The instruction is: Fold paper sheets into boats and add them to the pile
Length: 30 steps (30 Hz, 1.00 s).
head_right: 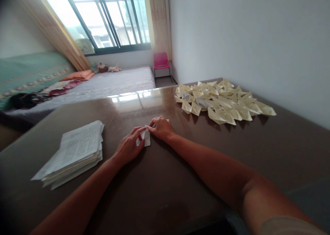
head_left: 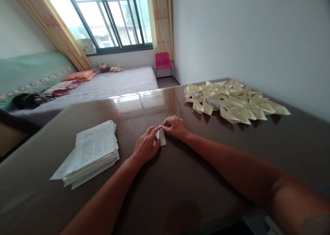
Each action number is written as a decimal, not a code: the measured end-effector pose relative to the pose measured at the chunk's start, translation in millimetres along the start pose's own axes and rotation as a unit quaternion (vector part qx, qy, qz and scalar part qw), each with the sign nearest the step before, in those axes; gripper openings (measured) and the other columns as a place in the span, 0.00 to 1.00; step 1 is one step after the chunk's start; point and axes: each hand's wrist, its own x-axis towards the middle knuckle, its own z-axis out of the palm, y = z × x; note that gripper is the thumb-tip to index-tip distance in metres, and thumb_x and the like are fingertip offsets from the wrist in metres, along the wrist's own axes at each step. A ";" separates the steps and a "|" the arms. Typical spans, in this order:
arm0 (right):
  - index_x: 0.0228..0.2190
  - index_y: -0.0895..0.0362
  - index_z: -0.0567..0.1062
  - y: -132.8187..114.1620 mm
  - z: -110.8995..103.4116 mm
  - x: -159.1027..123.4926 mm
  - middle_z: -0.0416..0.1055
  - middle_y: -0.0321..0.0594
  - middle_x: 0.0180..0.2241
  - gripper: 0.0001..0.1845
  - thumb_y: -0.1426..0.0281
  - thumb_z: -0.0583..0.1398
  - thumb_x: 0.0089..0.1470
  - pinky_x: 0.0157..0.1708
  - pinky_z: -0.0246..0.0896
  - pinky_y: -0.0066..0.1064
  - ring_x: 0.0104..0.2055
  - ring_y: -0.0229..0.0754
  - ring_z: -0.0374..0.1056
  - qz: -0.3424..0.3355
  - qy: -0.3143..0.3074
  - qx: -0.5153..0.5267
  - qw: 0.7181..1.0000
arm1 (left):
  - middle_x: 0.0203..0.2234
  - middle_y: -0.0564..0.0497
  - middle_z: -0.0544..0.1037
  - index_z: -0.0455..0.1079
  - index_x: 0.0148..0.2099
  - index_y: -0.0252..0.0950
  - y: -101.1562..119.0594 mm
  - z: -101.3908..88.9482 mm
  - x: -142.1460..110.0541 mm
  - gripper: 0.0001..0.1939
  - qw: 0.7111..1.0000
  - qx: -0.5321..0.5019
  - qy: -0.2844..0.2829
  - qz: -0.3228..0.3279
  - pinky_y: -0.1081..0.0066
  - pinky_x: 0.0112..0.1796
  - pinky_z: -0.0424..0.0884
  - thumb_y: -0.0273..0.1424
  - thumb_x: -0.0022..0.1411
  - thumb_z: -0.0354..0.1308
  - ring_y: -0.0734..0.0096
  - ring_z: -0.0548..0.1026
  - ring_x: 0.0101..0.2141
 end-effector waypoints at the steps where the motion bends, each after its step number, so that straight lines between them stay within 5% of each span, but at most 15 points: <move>1: 0.31 0.52 0.79 1.6 -0.6 0.4 0.77 0.38 0.39 0.11 0.60 0.59 0.54 0.47 0.55 0.39 0.47 0.45 0.65 -0.004 -0.005 0.011 1.000 | 0.50 0.48 0.71 0.60 0.59 0.39 -1.5 0.6 0.5 0.23 1.000 -0.008 0.002 -0.010 0.67 0.44 0.71 0.29 0.61 0.51 0.70 0.76 0.37; 15: 0.41 0.46 0.79 16.4 1.2 0.7 0.75 0.34 0.45 0.14 0.70 0.58 0.54 0.51 0.55 0.39 0.49 0.43 0.64 -0.101 -0.040 0.029 0.994 | 0.44 0.50 0.74 0.63 0.56 0.39 -5.3 0.9 4.0 0.21 0.998 -0.038 -0.006 -0.050 0.70 0.37 0.72 0.29 0.59 0.52 0.75 0.75 0.27; 25: 0.44 0.47 0.77 8.2 -10.6 -8.1 0.72 0.38 0.49 0.16 0.72 0.53 0.60 0.50 0.49 0.41 0.52 0.45 0.60 -0.188 -0.044 -0.119 0.974 | 0.46 0.49 0.72 0.63 0.56 0.40 -3.2 0.4 1.6 0.22 0.997 -0.062 0.008 -0.037 0.70 0.40 0.71 0.26 0.59 0.52 0.73 0.76 0.34; 30: 0.48 0.49 0.75 9.1 -12.7 -9.6 0.70 0.40 0.51 0.17 0.72 0.53 0.60 0.49 0.48 0.42 0.53 0.47 0.58 -0.236 -0.056 -0.162 0.956 | 0.39 0.49 0.74 0.63 0.53 0.35 -5.3 1.5 3.2 0.18 0.993 -0.081 0.048 -0.077 0.67 0.40 0.72 0.26 0.59 0.52 0.72 0.75 0.32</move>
